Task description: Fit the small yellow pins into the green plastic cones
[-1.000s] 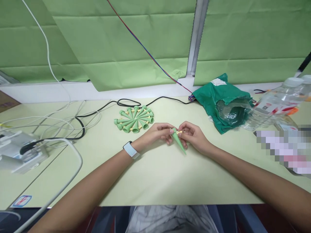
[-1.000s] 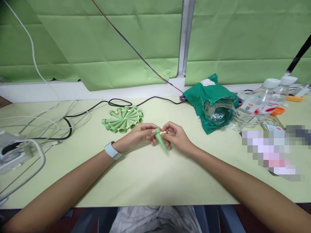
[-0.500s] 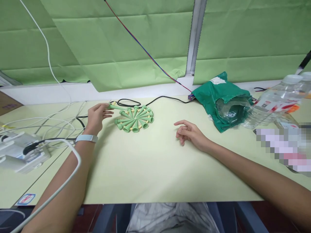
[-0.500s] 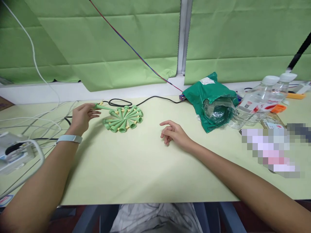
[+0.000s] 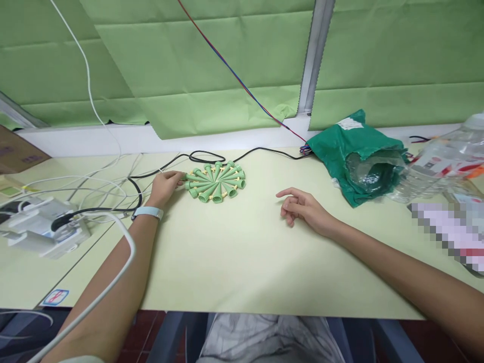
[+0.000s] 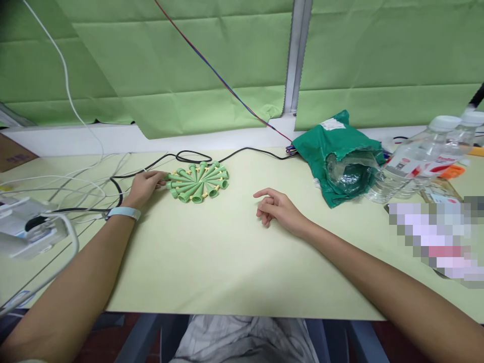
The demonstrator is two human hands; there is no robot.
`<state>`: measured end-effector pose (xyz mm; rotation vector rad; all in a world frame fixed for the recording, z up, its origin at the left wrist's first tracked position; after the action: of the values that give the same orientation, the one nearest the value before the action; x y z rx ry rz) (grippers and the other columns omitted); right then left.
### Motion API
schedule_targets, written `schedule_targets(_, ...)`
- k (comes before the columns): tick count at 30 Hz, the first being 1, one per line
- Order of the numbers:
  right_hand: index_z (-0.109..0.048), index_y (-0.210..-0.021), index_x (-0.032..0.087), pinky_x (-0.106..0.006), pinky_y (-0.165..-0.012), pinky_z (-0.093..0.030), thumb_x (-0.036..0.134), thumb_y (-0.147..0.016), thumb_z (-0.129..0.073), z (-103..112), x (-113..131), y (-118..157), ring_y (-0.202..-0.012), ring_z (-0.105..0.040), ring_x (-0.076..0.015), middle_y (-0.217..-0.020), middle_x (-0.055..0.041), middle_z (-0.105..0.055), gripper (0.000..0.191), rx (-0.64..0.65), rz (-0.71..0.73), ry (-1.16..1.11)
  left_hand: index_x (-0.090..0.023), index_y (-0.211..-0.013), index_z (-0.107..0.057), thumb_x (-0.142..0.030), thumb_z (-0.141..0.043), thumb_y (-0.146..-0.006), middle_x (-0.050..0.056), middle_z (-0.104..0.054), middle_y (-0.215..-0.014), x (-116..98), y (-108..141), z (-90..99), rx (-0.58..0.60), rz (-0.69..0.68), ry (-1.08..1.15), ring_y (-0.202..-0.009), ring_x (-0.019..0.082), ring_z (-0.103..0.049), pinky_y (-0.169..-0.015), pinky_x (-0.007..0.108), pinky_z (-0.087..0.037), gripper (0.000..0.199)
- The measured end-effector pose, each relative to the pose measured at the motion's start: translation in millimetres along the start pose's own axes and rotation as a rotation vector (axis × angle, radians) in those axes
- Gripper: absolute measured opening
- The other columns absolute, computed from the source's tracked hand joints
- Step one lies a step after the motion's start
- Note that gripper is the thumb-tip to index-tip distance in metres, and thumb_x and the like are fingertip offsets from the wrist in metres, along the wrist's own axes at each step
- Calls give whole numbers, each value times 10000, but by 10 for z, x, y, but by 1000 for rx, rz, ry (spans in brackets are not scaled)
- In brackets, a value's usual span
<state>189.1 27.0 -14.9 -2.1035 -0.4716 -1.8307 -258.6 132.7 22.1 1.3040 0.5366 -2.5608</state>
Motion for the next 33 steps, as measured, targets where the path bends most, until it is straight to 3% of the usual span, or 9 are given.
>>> schedule_targets(4, -626, -1154, 201, -308, -559, -535, 319, -878, -721, -3, -8, -16, -577, -616, -149, -786, -17, -704, 315, 5, -6, 19, -156, -933, -800, -487, -624, -746, 81, -764, -873, -53, 24, -24, -4, -61, -132, -820, 239, -675, -785, 323, -521, 419)
schedule_targets(13, -640, -1130, 189, -307, -569, -542, 331, -877, -724, -8, -18, -21, -576, -622, -146, -784, -22, -707, 302, 25, -8, 41, -181, -810, -746, -468, -529, -809, 70, -740, -829, -153, 84, -13, -9, -123, -364, -810, 246, -642, -745, 324, -456, 359)
schedule_targets(24, -659, -1127, 190, -306, -585, -558, 342, -886, -723, -5, -8, -17, -597, -633, -146, -790, -25, -708, 292, 48, -2, 57, -170, -845, -756, -518, -511, -836, 74, -722, -787, -167, 92, -90, -17, -163, -393, -782, 243, -616, -708, 316, -444, 425)
schedule_targets(33, -660, -1118, 180, -305, -584, -557, 326, -869, -724, -20, 4, -18, -595, -634, -146, -783, -24, -704, 296, 48, -13, 76, -172, -938, -777, -538, -521, -861, 91, -777, -926, -139, 71, -109, -12, -176, -366, -895, 266, -666, -800, 314, -476, 453)
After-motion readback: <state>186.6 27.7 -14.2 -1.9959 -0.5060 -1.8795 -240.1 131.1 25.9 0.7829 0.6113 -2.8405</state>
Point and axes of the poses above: each hand's wrist, its own y-axis away from the middle knuckle, its own z-axis out of the back of the hand, x = y × z, the point moved 7 cm from there along -y, towards the middle knuckle
